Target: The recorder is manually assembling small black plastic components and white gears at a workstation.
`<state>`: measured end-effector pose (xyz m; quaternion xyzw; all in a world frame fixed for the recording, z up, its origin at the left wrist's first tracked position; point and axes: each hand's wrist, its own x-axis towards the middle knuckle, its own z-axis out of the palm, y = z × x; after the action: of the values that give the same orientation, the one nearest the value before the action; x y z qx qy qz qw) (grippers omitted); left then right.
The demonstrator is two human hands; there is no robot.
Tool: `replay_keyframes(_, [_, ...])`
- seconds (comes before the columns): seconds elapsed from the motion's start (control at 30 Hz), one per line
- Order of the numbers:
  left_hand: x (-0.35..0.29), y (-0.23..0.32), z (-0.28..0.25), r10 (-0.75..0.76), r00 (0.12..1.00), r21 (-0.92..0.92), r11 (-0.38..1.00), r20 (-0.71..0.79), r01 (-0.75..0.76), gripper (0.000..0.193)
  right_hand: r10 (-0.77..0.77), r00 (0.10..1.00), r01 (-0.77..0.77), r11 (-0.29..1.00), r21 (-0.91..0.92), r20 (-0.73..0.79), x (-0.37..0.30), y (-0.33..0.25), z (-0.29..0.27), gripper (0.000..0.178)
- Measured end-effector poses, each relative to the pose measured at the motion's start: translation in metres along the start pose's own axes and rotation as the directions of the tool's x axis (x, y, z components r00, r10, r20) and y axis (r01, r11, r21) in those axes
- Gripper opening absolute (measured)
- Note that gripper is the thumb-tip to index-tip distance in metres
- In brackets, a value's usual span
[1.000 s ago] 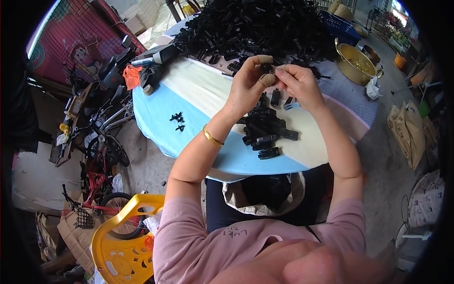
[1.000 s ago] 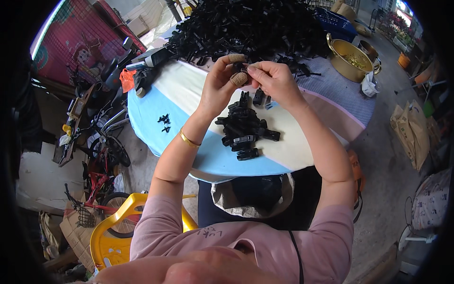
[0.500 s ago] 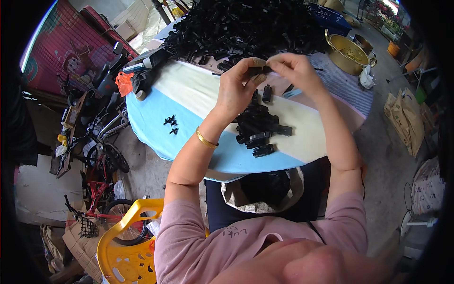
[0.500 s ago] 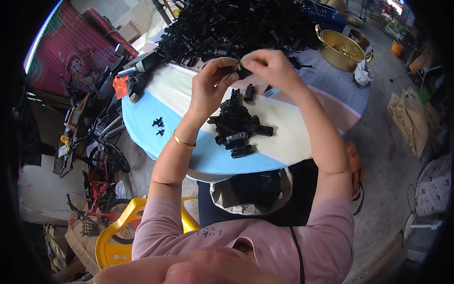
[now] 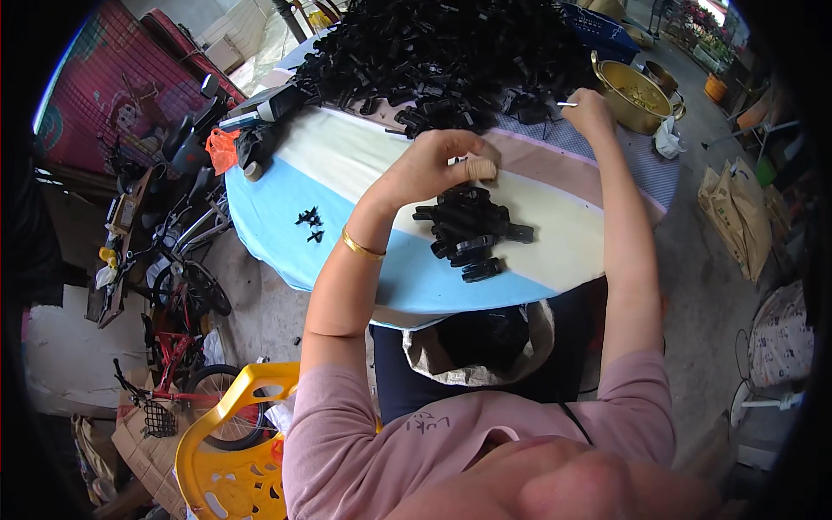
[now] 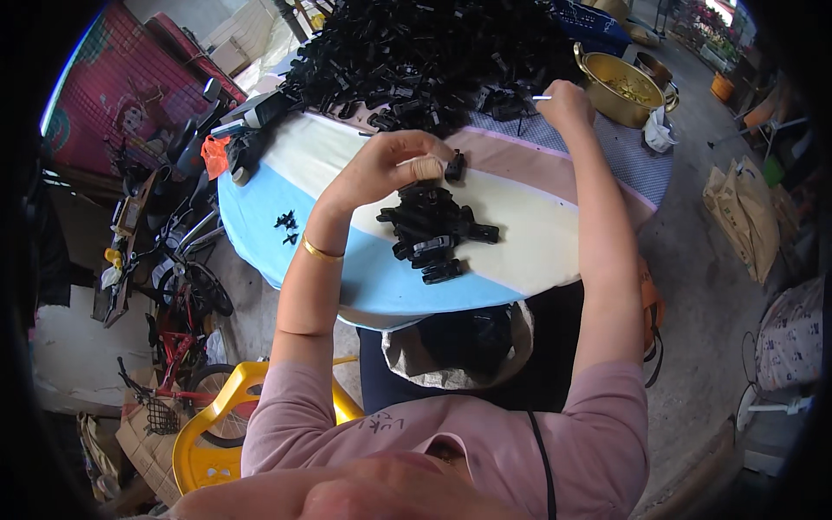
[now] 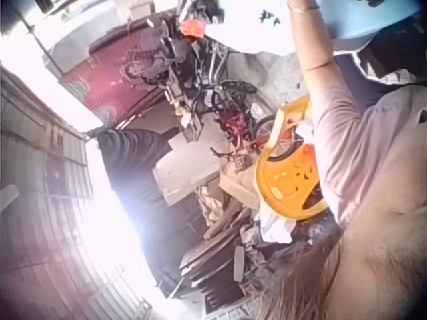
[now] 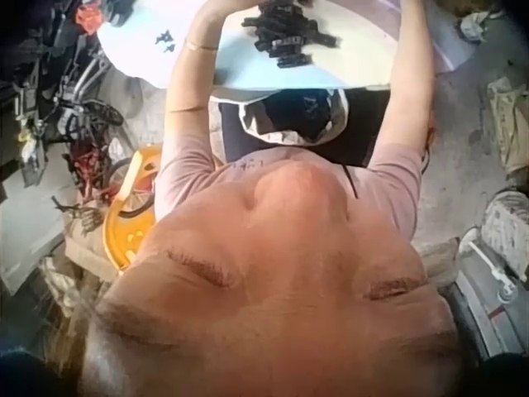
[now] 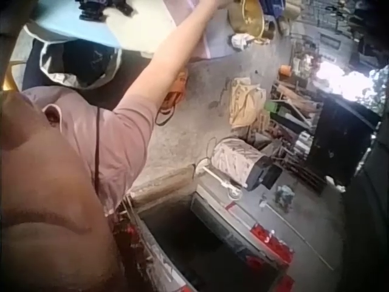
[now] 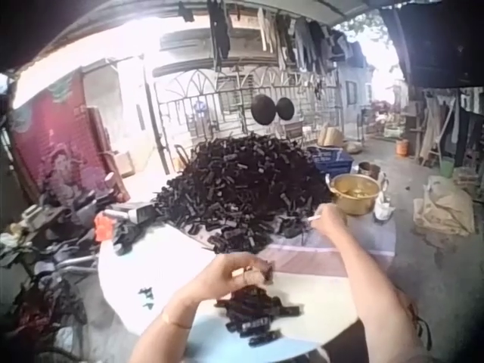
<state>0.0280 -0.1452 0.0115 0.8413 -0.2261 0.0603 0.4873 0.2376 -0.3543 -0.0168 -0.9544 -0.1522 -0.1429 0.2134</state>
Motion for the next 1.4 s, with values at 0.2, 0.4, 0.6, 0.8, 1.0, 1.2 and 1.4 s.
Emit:
replay_keyframes(0.2, [0.006, -0.019, 0.004, -0.145, 0.935, -0.161, 0.982, -0.323, 0.096, 0.084, -0.297, 0.949, 0.261, 0.57, 0.779, -0.1, -0.031, -0.047, -0.007, 0.016])
replay_keyframes(0.4, [0.006, -0.01, 0.002, -0.067, 0.935, -0.329, 0.943, -0.35, -0.055, 0.079, -0.446, 0.889, 0.006, 0.244, 0.97, 0.107, -0.085, -0.099, -0.011, 0.012])
replay_keyframes(0.6, [0.009, -0.009, 0.006, -0.022, 0.897, -0.388, 0.906, -0.442, -0.17, 0.052, -0.486, 0.873, 0.146, 0.36, 0.921, 0.052, -0.088, -0.098, -0.012, 0.012])
replay_keyframes(0.8, [0.01, -0.012, 0.007, -0.042, 0.87, -0.458, 0.862, -0.491, -0.216, 0.034, -0.511, 0.838, -0.174, 0.084, 0.981, 0.192, -0.093, -0.102, -0.022, 0.016])
replay_keyframes(1.0, [0.01, -0.011, 0.011, 0.048, 0.871, -0.312, 0.923, -0.489, -0.226, 0.035, -0.496, 0.86, 0.052, 0.316, 0.947, 0.118, -0.094, -0.102, -0.018, 0.019])
replay_keyframes(1.2, [0.009, -0.009, 0.014, 0.036, 0.874, -0.217, 0.963, -0.484, -0.16, 0.026, -0.482, 0.86, -0.004, 0.32, 0.947, 0.167, -0.098, -0.104, -0.021, 0.017])
replay_keyframes(1.4, [0.006, -0.002, 0.023, 0.129, 0.781, -0.096, 0.967, -0.611, -0.236, 0.021, -0.469, 0.851, -0.14, 0.236, 0.962, 0.238, -0.104, -0.108, -0.027, 0.015])
